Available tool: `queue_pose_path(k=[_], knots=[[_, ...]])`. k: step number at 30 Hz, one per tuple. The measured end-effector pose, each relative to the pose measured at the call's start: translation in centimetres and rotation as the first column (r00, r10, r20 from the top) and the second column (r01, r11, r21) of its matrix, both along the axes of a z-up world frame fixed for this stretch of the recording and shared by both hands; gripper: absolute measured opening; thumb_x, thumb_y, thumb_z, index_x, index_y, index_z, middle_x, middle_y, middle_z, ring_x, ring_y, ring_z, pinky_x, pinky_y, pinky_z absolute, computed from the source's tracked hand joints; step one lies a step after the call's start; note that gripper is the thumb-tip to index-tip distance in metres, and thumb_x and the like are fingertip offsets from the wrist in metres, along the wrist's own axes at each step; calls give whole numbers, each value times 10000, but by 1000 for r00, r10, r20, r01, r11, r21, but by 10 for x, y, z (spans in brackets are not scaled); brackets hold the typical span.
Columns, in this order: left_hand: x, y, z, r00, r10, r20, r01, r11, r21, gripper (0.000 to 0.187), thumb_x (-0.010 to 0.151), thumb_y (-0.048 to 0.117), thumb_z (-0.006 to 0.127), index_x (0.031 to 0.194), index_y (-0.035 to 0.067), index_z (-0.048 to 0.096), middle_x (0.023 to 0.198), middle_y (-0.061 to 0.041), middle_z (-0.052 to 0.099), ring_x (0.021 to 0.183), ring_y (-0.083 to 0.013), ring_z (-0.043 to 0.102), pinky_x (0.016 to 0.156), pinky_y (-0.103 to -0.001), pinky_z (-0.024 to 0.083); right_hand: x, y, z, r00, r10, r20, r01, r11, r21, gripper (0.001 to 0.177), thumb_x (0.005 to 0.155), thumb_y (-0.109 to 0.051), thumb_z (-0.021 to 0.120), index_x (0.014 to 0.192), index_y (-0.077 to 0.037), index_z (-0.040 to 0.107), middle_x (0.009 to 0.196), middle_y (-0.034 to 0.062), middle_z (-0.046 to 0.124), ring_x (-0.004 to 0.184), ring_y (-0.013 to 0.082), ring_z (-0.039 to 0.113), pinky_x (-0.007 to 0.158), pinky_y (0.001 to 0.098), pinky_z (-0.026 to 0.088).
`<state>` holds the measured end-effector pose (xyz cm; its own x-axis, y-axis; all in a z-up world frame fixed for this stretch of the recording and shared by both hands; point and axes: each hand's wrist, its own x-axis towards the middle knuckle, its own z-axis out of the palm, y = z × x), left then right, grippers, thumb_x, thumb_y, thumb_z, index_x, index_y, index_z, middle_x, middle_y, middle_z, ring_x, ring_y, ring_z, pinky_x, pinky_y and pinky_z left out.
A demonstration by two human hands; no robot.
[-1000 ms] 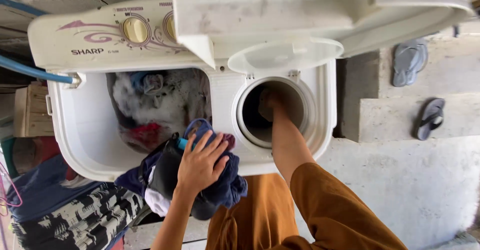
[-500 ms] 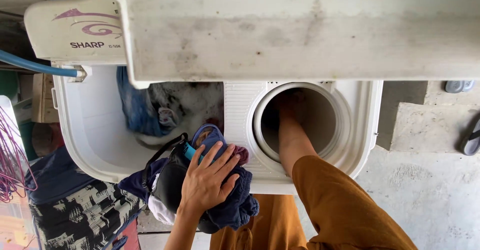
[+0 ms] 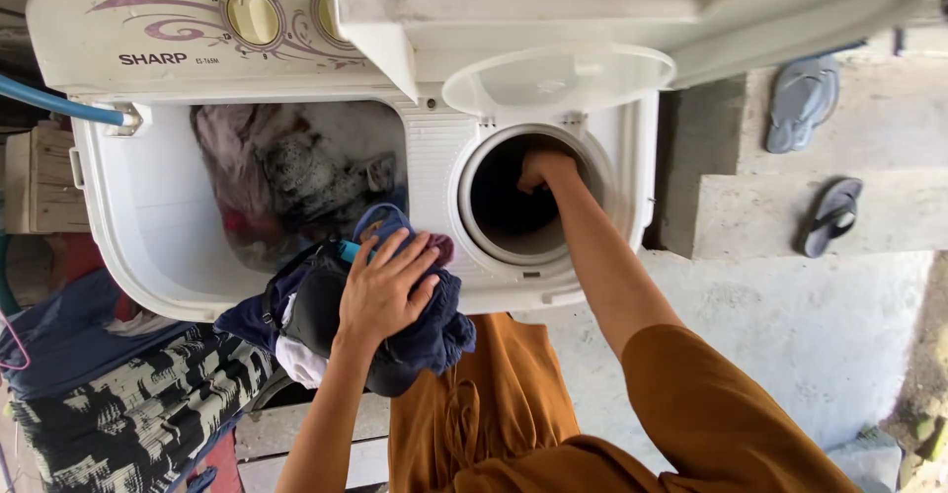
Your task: Washing clothes in a machine and then placing them on hangers.
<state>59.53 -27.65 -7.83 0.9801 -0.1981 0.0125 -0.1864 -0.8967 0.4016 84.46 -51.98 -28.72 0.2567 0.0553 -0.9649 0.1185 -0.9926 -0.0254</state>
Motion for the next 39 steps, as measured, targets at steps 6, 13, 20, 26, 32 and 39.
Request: queue_pose_path(k=[6, 13, 20, 26, 32, 39], knots=[[-4, 1, -9, 1000, -18, 25, 17, 999, 46, 347, 946, 384, 645, 1189, 171, 773, 1343, -5, 687, 1299, -244, 575, 1130, -502, 381, -24, -53, 101, 870, -34, 491, -212, 874, 437, 505, 646, -311, 844, 1100, -108, 755, 1031, 105, 730, 875, 301, 637, 761, 465, 494], [17, 0, -6, 983, 22, -185, -14, 999, 48, 618, 865, 471, 710, 1423, 226, 609, 1463, 8, 598, 1380, -247, 502, 1188, -523, 317, -56, -68, 287, 818, -448, 362, 109, 738, 666, 345, 755, -282, 825, 962, -17, 748, 713, 121, 659, 642, 206, 583, 624, 371, 469], [106, -48, 6, 986, 34, -162, -115, 846, -520, 972, 772, 405, 850, 1523, 27, 362, 1517, -237, 454, 1417, -395, 461, 1121, -473, 391, -57, -89, 306, 753, -658, -2, 100, 110, 989, 146, 759, -87, 749, 793, -11, 629, 687, -43, 504, 648, 67, 448, 572, 276, 356], [155, -66, 22, 951, 144, -274, -303, 611, -731, 338, 931, 118, 706, 1213, 0, 560, 1141, -161, 699, 1102, -273, 660, 955, -307, 502, -36, -104, 287, 627, -776, 64, 111, 171, 979, 156, 768, -19, 727, 842, -15, 590, 717, -37, 497, 660, 63, 434, 577, 268, 341], [174, -81, 20, 959, 141, -247, -265, 131, -955, 187, 1021, 90, 678, 1092, 14, 523, 1053, -59, 612, 989, -127, 553, 926, -277, 480, -54, -93, 275, 675, -694, 250, 123, 440, 889, 584, 759, -8, 745, 1304, -76, 546, 1028, 65, 685, 884, 146, 688, 804, 317, 582], [172, -107, 65, 897, 249, -365, -326, -186, -927, 230, 977, 163, 703, 1135, 46, 583, 1120, -44, 637, 1042, -125, 566, 969, -303, 464, -140, -49, 209, 608, -661, 441, -19, 542, 840, 1544, 466, -321, 1106, 1582, -71, 68, 1569, 267, 291, 1424, 457, 280, 1149, 547, 328]])
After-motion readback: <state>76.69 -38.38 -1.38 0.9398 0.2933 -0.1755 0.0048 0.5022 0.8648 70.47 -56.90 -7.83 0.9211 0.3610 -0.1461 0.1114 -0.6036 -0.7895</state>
